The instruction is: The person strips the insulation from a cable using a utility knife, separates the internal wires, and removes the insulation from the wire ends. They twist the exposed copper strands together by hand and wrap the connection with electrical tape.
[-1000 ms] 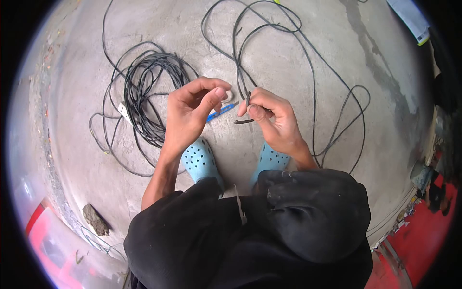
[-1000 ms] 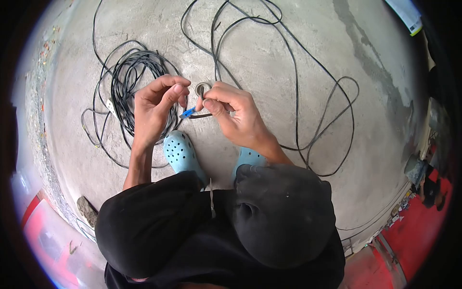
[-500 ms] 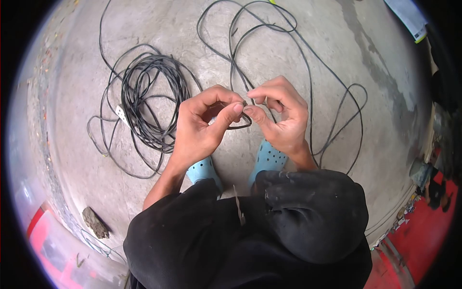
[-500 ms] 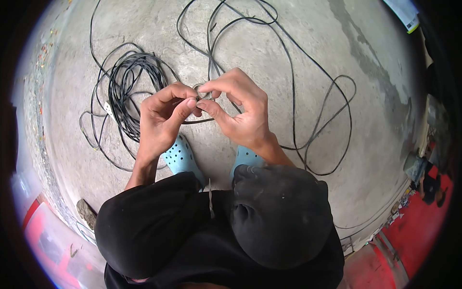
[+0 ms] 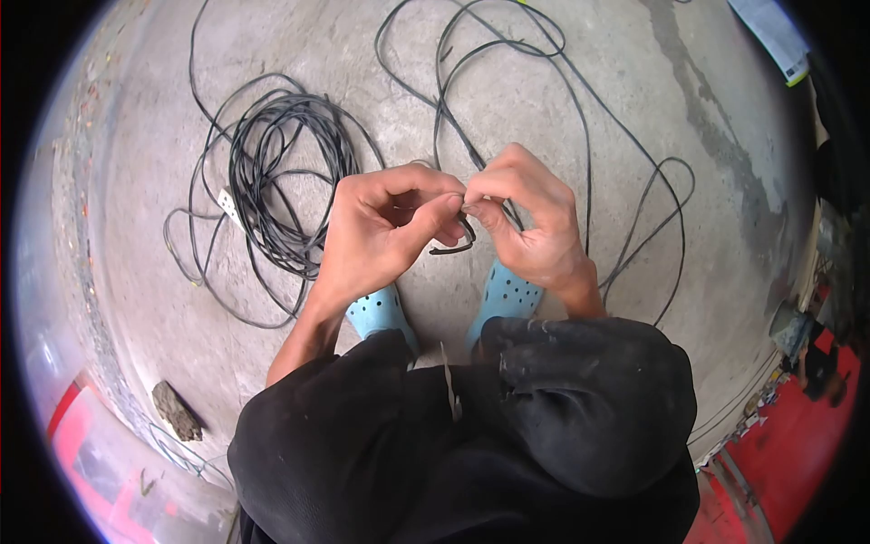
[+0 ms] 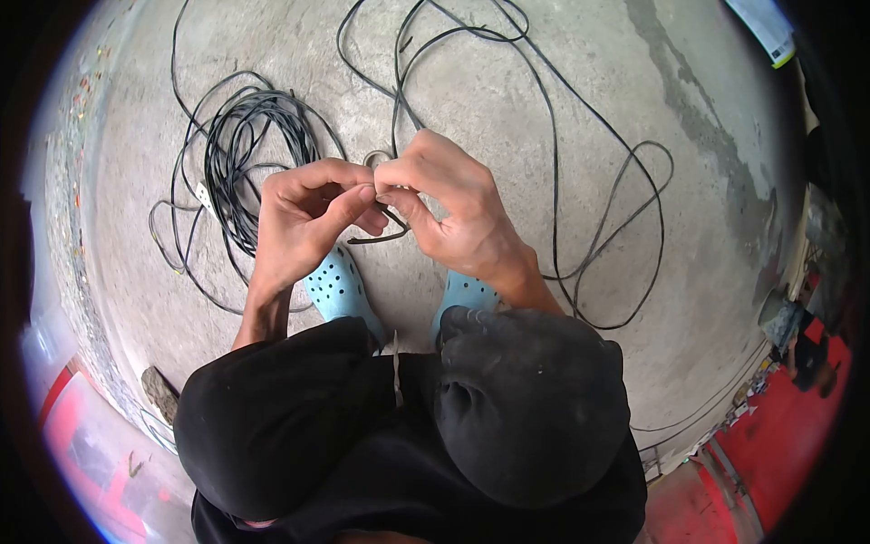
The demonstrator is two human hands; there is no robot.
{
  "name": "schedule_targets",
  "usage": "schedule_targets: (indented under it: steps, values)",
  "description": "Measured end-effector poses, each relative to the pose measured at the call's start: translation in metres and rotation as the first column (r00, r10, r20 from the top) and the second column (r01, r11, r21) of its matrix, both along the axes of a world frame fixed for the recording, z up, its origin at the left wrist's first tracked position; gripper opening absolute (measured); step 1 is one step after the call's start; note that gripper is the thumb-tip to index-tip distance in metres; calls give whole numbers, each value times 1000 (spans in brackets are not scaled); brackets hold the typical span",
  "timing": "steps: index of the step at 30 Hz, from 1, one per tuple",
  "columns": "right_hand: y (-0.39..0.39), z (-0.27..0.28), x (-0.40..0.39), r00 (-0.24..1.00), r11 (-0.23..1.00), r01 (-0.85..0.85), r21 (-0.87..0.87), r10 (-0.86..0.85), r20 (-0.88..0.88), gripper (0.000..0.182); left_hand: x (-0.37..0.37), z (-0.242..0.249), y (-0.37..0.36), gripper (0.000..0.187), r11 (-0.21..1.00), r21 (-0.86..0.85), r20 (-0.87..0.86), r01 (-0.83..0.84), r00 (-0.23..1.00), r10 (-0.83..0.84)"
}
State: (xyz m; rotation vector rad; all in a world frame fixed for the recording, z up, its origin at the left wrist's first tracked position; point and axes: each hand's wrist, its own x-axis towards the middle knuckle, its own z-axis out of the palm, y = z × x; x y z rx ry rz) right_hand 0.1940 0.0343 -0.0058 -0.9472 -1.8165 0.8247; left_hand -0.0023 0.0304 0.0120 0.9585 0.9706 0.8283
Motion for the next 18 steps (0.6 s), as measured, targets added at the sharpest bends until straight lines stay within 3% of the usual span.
schedule_targets:
  steps: [8,13,16,18]
  values:
    - [-3,4,2,991,988,-102,-112,111,71,25,-7,-9,5,9,996,-9,-10,87,996,-87]
    - [0,7,1,981,981,-160,-110,170,97,28,-5,-12,3,10,994,-104,62,44,997,-37]
    - [1,4,3,974,969,-196,-148,210,85,23,-4,-16,1,10,987,-161,144,24,990,0]
    - [-3,-1,2,990,971,-142,-194,136,-42,21,-2,-17,0,10,985,-171,183,-16,982,48]
